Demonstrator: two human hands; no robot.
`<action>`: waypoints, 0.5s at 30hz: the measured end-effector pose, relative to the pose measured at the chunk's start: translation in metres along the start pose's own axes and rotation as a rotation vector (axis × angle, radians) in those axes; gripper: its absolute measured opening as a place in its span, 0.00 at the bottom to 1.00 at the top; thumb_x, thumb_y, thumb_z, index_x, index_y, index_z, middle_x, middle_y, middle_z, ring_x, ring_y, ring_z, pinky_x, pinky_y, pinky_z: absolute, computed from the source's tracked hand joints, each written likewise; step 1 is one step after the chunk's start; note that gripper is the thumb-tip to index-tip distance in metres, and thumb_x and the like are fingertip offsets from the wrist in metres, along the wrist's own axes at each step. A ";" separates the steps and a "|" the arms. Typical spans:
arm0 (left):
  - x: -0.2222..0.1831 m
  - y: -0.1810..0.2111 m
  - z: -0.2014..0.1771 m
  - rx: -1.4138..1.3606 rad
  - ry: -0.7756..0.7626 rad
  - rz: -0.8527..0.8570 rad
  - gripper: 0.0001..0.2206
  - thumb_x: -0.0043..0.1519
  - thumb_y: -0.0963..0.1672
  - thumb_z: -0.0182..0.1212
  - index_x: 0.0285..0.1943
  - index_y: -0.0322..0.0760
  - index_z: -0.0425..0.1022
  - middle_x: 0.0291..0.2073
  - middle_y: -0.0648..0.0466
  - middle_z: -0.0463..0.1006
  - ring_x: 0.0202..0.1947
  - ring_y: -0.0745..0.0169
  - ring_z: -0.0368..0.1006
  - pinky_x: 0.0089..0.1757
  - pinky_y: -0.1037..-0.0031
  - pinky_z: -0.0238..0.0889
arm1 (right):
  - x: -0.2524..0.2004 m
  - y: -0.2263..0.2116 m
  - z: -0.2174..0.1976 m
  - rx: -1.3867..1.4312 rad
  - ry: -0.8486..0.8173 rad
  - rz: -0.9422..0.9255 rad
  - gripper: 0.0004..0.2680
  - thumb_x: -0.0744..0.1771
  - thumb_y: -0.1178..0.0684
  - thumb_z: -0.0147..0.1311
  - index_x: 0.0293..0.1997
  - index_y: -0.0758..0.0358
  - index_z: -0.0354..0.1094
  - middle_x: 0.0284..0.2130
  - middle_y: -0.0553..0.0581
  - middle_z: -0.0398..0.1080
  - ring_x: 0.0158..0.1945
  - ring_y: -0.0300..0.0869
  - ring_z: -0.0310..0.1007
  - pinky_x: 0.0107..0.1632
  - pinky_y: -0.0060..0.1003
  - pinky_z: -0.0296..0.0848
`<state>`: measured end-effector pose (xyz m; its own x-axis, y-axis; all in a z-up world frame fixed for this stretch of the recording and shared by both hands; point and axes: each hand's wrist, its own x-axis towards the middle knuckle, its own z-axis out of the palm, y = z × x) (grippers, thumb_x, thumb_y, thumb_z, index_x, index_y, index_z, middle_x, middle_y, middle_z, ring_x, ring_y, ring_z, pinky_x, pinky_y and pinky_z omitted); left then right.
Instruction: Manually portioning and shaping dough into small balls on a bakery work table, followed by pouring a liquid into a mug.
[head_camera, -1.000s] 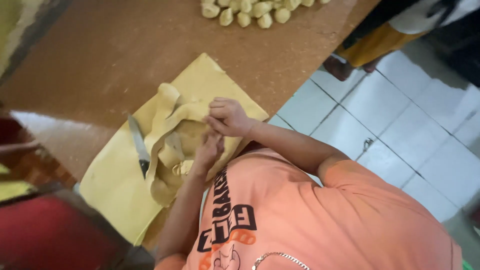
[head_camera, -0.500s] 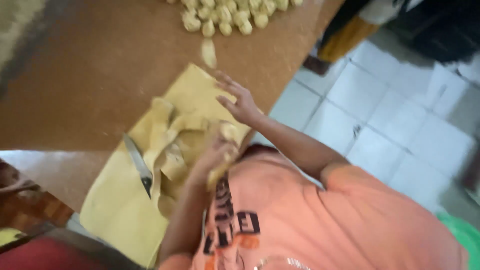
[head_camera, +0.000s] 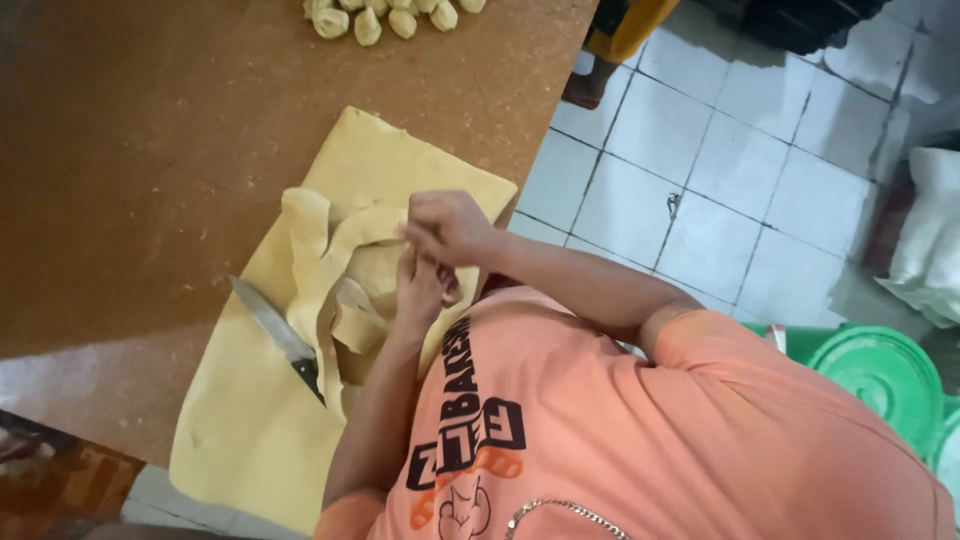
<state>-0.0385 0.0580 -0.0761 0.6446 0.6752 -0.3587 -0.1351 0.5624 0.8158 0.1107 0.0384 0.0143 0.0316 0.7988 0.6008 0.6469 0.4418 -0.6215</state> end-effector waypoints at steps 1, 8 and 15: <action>-0.003 0.010 0.007 0.128 -0.017 0.095 0.19 0.77 0.47 0.42 0.32 0.37 0.67 0.13 0.50 0.63 0.12 0.58 0.60 0.14 0.70 0.54 | -0.002 0.009 0.007 0.059 0.025 0.183 0.14 0.70 0.50 0.56 0.24 0.60 0.63 0.21 0.56 0.66 0.25 0.54 0.69 0.33 0.45 0.70; -0.043 0.073 0.046 0.427 -0.543 0.393 0.10 0.70 0.42 0.48 0.43 0.41 0.77 0.27 0.55 0.69 0.32 0.64 0.67 0.38 0.69 0.64 | -0.003 0.079 0.005 -0.213 0.113 0.599 0.12 0.64 0.44 0.67 0.42 0.59 0.73 0.36 0.68 0.74 0.45 0.70 0.76 0.45 0.64 0.75; -0.034 0.046 0.004 0.113 -0.179 0.303 0.32 0.54 0.26 0.52 0.72 0.27 0.63 0.33 0.63 0.53 0.32 0.71 0.64 0.34 0.75 0.74 | 0.014 -0.029 -0.029 -0.010 -0.070 -0.511 0.11 0.73 0.42 0.44 0.38 0.50 0.72 0.40 0.57 0.70 0.44 0.58 0.73 0.56 0.65 0.68</action>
<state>-0.0633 0.0586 -0.0244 0.7109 0.7031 -0.0160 -0.2628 0.2867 0.9213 0.1141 0.0253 0.0556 -0.3412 0.5075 0.7912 0.5736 0.7792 -0.2524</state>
